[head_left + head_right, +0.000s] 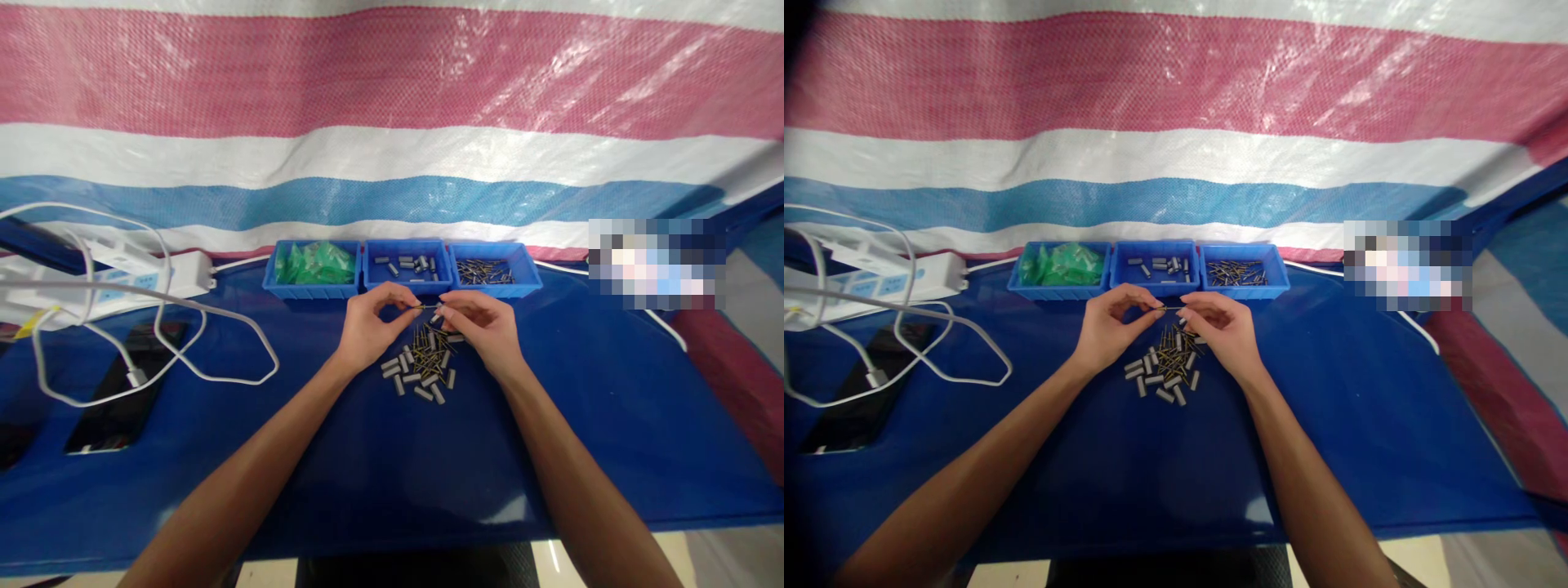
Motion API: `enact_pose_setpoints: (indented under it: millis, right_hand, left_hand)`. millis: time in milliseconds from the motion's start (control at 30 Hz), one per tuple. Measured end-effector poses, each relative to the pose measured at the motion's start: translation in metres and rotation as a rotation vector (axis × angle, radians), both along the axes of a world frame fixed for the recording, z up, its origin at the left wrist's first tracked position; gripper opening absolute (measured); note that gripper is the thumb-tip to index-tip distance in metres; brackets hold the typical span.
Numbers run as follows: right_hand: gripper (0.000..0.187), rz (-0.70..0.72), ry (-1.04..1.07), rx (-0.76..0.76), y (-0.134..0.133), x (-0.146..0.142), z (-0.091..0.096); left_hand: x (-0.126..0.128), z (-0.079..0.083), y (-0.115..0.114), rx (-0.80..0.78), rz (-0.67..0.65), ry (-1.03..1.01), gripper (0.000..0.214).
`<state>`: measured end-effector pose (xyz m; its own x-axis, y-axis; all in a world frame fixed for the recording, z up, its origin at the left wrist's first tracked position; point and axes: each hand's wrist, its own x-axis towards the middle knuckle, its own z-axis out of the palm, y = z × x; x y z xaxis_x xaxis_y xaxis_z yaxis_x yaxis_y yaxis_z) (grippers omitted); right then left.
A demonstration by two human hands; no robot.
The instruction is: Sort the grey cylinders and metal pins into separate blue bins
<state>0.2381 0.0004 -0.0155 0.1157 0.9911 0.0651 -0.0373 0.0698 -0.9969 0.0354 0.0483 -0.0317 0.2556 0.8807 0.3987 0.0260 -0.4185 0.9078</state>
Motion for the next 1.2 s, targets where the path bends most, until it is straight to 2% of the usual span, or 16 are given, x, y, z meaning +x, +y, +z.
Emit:
enact_pose_setpoints:
  millis: [333,400,467,533,667,767,833,900,967,1067,1133,1200]
  right_hand:
    - [0.028,0.024,-0.012,-0.030,0.001,0.000,-0.002]
    - [0.026,-0.044,-0.034,0.017,0.002,0.003,-0.002]
    - [0.023,-0.171,-0.049,0.108,0.004,0.009,-0.001]
    - [0.025,-0.266,-0.050,0.184,0.005,0.017,-0.001]
    - [0.044,-0.210,-0.092,0.170,0.007,0.029,0.001]
    - [0.038,-0.230,-0.151,0.209,0.007,0.036,0.002]
    - [0.031,-0.321,-0.211,0.260,0.008,0.048,0.003]
    - [0.030,-0.497,-0.292,0.301,0.011,0.072,0.005]
    - [0.035,-0.734,-0.440,0.269,0.012,0.107,0.005]
    - [0.050,-0.985,-1.023,0.015,0.010,0.169,-0.002]
    - [0.063,-1.051,-1.364,-0.116,0.004,0.204,-0.014]
    - [0.067,-1.054,-1.505,-0.192,-0.004,0.229,-0.029]
  left_hand:
    - [0.002,0.003,-0.004,-0.001,-0.057,0.037,0.017]
    - [0.003,0.003,-0.004,-0.014,-0.084,0.057,0.026]
    - [0.002,0.002,-0.004,-0.035,-0.103,0.104,0.036]
    - [0.002,0.002,-0.004,-0.051,-0.115,0.170,0.037]
    - [0.001,0.001,-0.003,-0.024,-0.126,0.286,0.029]
    - [0.000,0.001,-0.003,0.007,-0.127,0.338,0.026]
    - [-0.001,0.001,-0.002,0.023,-0.130,0.370,0.024]
    - [-0.001,0.001,-0.002,0.041,-0.134,0.401,0.021]
    - [-0.001,0.000,-0.001,0.060,-0.136,0.415,0.019]
    - [-0.001,-0.001,-0.002,0.081,-0.142,0.420,0.019]
    - [0.000,-0.002,-0.002,0.096,-0.149,0.431,0.018]
    - [0.000,-0.002,-0.002,0.107,-0.158,0.444,0.017]
